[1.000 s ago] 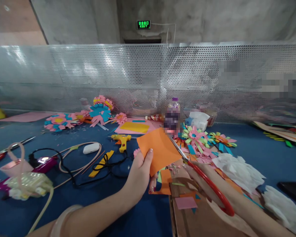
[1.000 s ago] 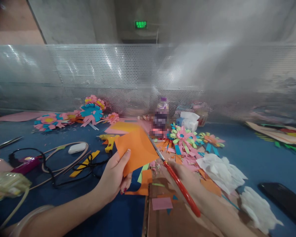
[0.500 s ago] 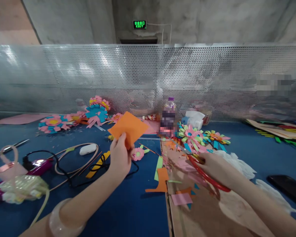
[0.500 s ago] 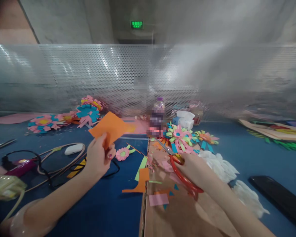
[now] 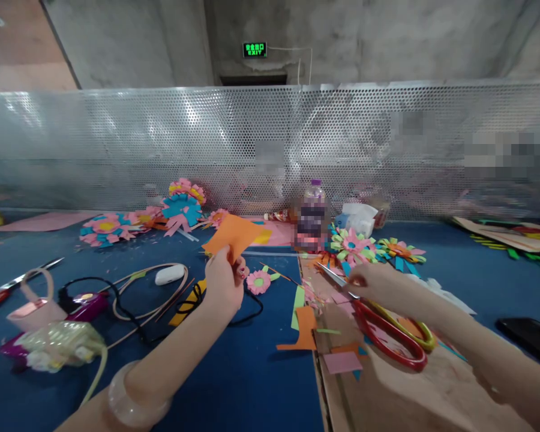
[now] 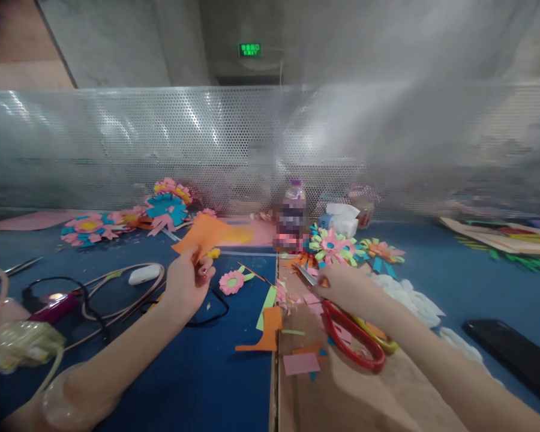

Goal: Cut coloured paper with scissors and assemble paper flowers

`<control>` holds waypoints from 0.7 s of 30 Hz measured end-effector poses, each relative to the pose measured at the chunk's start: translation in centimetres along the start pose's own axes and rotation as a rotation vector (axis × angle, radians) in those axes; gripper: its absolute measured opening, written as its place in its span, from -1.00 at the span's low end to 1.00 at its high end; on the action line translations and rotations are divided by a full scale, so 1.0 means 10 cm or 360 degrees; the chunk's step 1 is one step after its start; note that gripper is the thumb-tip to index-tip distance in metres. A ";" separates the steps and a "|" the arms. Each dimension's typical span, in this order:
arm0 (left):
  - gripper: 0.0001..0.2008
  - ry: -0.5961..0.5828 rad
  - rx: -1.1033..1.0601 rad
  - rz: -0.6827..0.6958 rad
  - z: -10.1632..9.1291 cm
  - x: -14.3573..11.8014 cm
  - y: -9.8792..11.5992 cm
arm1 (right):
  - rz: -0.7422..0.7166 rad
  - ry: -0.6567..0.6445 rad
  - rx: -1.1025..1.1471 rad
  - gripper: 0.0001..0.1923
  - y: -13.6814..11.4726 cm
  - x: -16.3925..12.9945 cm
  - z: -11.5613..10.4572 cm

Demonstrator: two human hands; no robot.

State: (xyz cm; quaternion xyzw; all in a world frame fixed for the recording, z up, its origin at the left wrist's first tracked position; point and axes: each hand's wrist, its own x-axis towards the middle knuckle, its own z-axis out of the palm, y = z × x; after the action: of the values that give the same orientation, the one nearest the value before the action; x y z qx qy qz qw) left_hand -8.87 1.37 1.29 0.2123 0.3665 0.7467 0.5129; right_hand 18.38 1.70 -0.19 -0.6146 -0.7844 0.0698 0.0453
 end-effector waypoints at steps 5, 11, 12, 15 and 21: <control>-0.89 0.0007 -0.0009 -0.0073 -0.02 0.00 -0.04 | -0.0195 -0.0268 0.0528 -0.74 -0.35 0.44 0.08; -0.88 0.0012 -0.0034 -0.0125 -0.01 -0.04 -0.05 | -0.0352 -0.0521 0.0795 -0.78 -0.37 0.63 0.27; -0.88 -0.0003 -0.0043 -0.0136 0.00 -0.06 -0.04 | -0.0356 -0.0569 0.0857 -0.80 -0.36 0.64 0.30; -0.88 -0.0058 -0.0062 -0.0159 0.00 -0.11 -0.02 | -0.0328 -0.0701 0.0981 -0.83 -0.37 0.63 0.33; -0.87 -0.0059 -0.0018 -0.0184 0.03 -0.23 -0.02 | -0.0070 -0.0578 0.0911 -0.82 -0.47 0.72 0.18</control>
State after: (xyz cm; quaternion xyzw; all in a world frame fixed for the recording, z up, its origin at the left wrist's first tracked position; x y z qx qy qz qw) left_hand -7.71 -0.58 1.47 0.2017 0.3643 0.7137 0.5632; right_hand 11.83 7.52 -1.30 -0.5375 -0.7413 0.3945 0.0771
